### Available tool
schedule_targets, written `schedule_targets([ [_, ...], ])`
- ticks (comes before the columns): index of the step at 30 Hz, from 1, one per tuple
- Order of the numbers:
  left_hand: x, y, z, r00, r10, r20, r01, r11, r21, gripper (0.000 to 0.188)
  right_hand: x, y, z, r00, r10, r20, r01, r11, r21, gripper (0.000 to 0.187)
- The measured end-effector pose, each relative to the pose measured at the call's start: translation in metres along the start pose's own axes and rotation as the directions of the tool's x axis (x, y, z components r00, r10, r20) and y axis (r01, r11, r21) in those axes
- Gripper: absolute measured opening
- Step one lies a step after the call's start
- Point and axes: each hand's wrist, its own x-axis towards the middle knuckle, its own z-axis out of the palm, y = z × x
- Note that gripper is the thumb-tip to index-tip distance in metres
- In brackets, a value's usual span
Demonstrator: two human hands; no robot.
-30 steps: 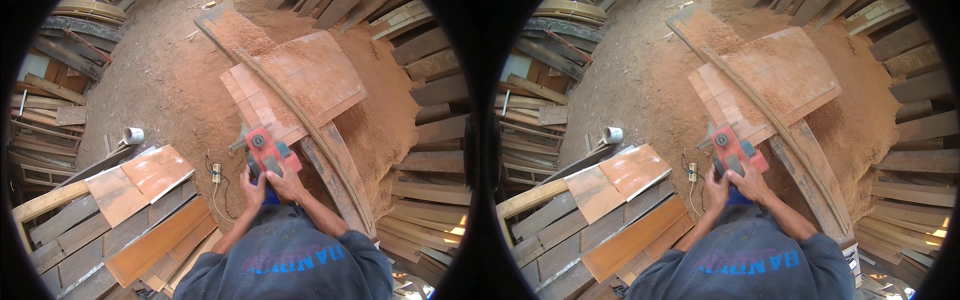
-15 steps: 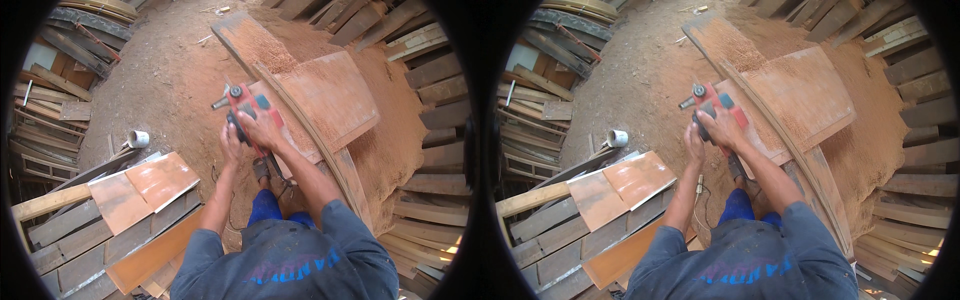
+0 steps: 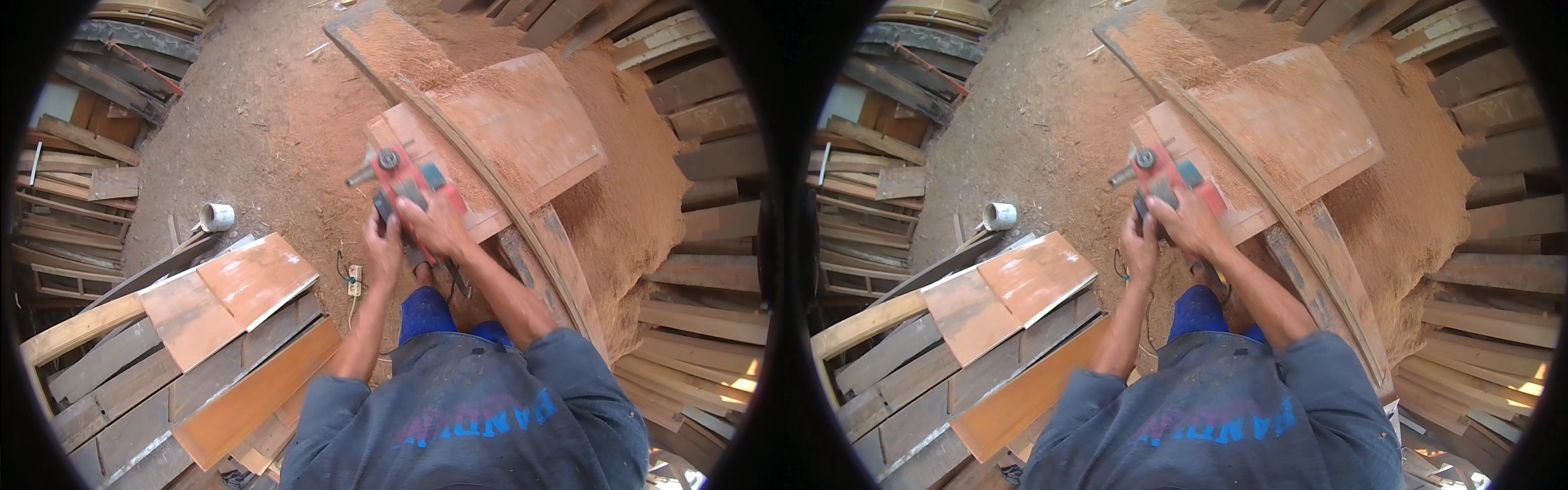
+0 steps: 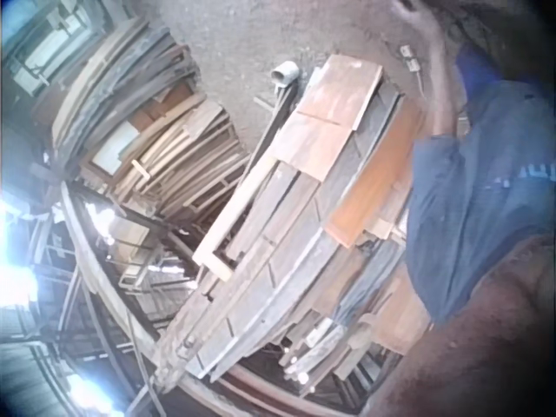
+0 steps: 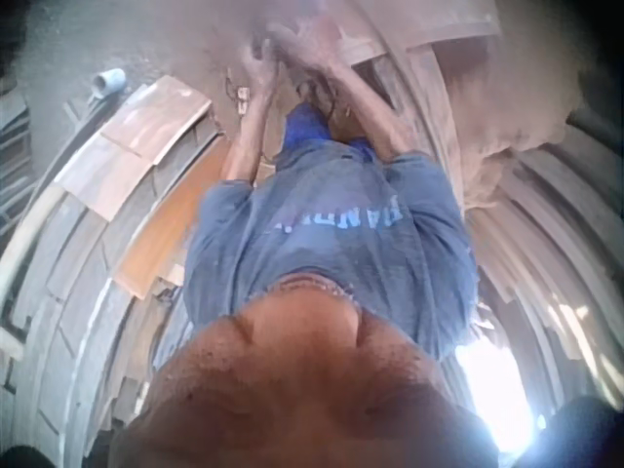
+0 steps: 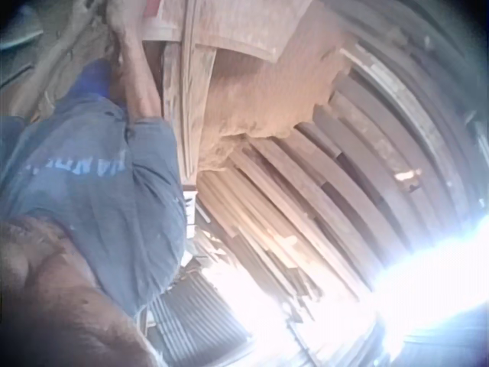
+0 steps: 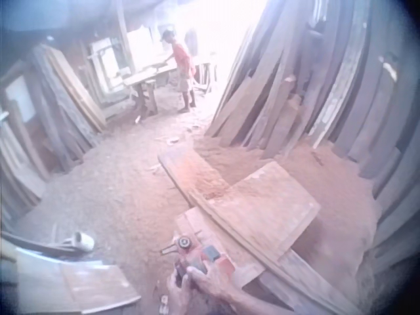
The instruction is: The person planes wooden boards using an electric hand planer and aligns and fits wooden pieces together by hand on the workbench.
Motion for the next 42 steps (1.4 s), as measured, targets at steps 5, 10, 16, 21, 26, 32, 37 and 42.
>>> schedule_targets([
  [5,-0.144,-0.023,0.007,0.998,-0.065,-0.001,0.065,0.995,0.071,0.055,-0.137,0.059,-0.005,0.993,-0.081,-0.084,0.08,0.997,-0.019,0.056],
  [10,-0.158,-0.01,0.005,0.996,-0.086,0.015,0.085,0.994,0.063,0.053,-0.153,0.049,-0.012,0.994,0.097,0.05,-0.097,0.995,-0.019,0.056],
  [16,-0.051,0.02,-0.005,0.996,0.001,0.092,0.01,0.994,-0.11,0.056,-0.042,0.006,-0.004,0.994,0.056,0.091,-0.054,0.998,-0.028,0.058],
  [21,0.055,0.033,-0.008,0.997,0.077,-0.017,-0.078,0.986,-0.149,0.054,0.07,-0.017,0.022,0.997,-0.082,-0.001,0.082,0.995,-0.061,0.046],
  [26,0.148,0.028,-0.027,0.988,0.155,-0.003,-0.155,0.988,-0.014,0.049,0.148,-0.04,0.033,0.963,-0.264,0.058,0.269,0.959,-0.088,0.066],
  [32,0.085,0.017,-0.015,0.997,0.047,-0.066,-0.052,0.996,-0.078,0.041,0.089,-0.025,0.028,0.99,-0.134,0.035,0.134,0.991,0.011,0.063],
  [37,-0.055,-0.003,0.004,0.996,-0.088,-0.011,0.087,0.995,-0.04,0.053,-0.048,0.014,-0.005,0.993,0.093,0.077,-0.091,0.995,-0.033,0.06],
  [42,-0.159,-0.01,0.014,0.989,-0.14,0.044,0.142,0.989,-0.037,0.06,-0.148,0.048,-0.016,0.991,0.121,0.065,-0.128,0.985,0.115,0.054],
])
